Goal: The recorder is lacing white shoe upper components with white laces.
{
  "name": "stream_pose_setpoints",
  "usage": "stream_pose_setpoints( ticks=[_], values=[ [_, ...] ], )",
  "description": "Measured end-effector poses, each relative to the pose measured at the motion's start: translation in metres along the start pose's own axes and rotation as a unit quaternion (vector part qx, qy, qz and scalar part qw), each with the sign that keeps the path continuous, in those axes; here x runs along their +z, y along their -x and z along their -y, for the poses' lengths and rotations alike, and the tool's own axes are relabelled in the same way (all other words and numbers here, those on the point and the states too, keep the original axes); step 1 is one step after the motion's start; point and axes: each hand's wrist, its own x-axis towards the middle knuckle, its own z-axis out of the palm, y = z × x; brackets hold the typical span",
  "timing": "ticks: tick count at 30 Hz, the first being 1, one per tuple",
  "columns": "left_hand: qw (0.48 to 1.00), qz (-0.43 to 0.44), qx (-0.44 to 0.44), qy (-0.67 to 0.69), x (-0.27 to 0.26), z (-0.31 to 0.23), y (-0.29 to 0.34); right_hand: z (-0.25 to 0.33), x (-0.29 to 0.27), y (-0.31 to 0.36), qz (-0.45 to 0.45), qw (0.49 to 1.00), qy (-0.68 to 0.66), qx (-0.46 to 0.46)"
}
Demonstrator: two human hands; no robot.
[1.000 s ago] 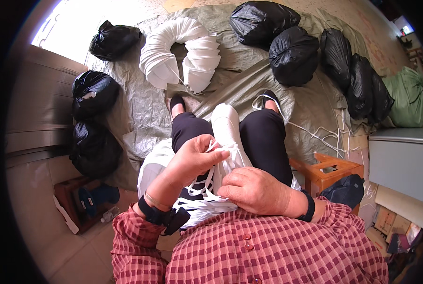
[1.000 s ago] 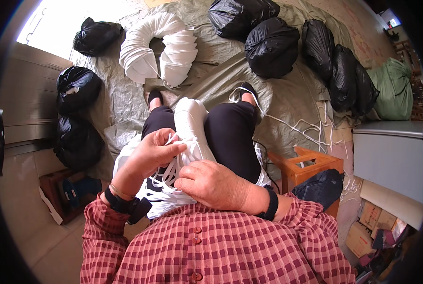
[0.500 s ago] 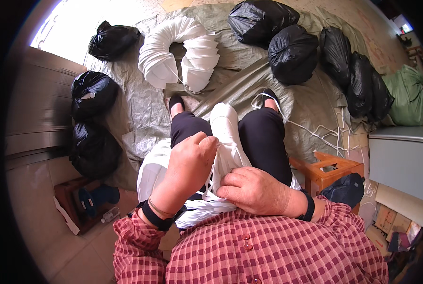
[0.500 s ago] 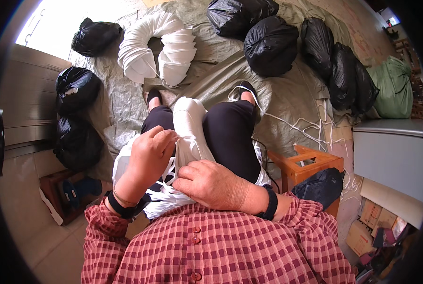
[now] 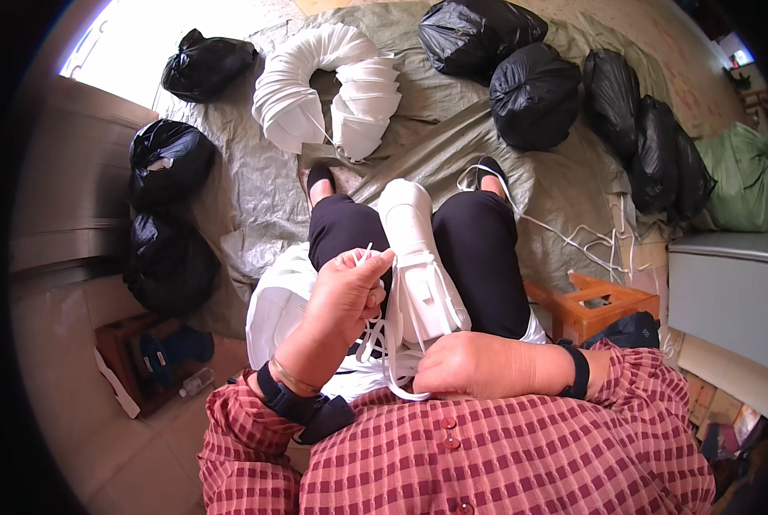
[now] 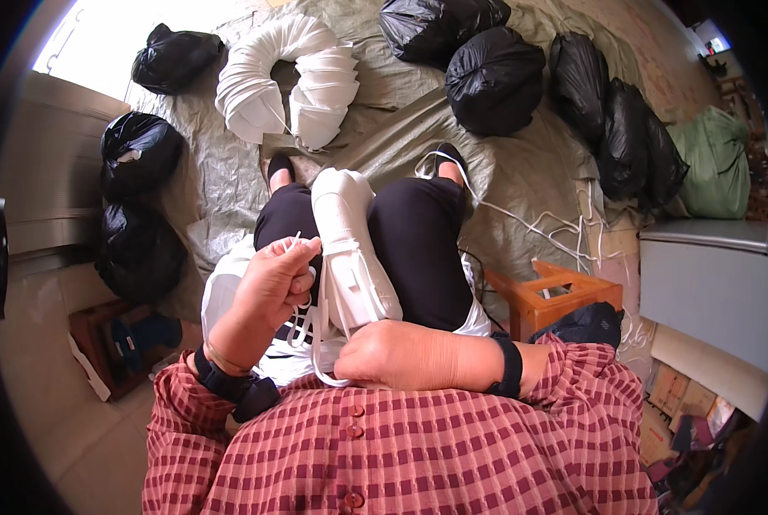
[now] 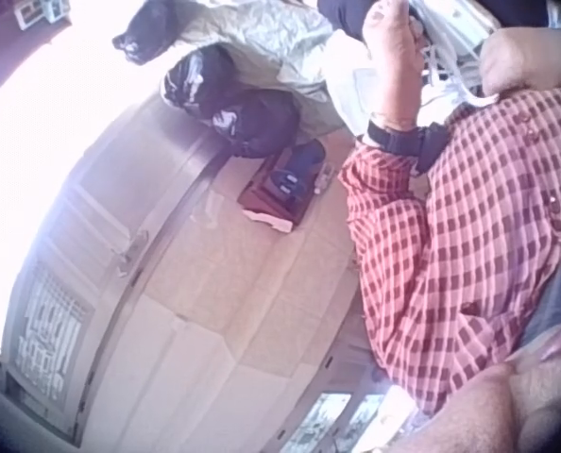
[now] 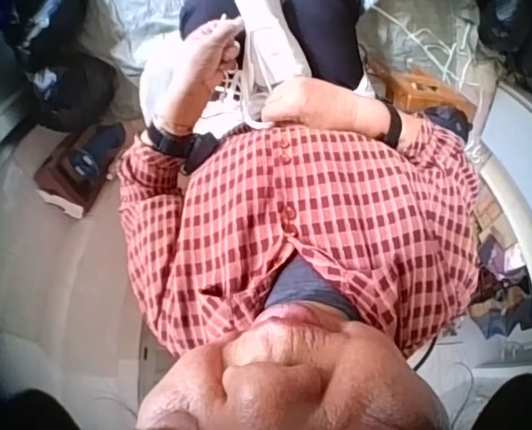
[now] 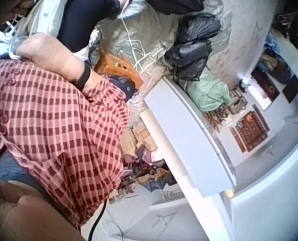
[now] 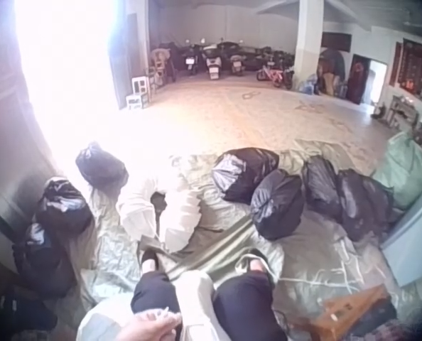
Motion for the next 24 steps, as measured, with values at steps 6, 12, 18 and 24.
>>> stream_pose_setpoints(
  ticks=[6, 12, 18, 24],
  values=[
    [0.984, 0.012, 0.175, -0.037, -0.013, 0.004, 0.004, 0.033, -0.037, -0.027, -0.207, 0.970, -0.129, 0.020],
    [0.625, -0.131, 0.595, -0.489, -0.003, -0.019, 0.056, 0.068, -0.107, -0.037, -0.366, 0.868, -0.333, -0.047],
    [0.744, 0.106, 0.502, -0.428, 0.064, 0.024, 0.050, 0.103, -0.129, -0.049, -0.235, 0.881, -0.366, -0.189],
    [0.934, 0.050, 0.333, 0.116, -0.052, 0.004, 0.059, 0.101, -0.191, 0.112, -0.466, 0.818, -0.335, -0.033]
  ],
)
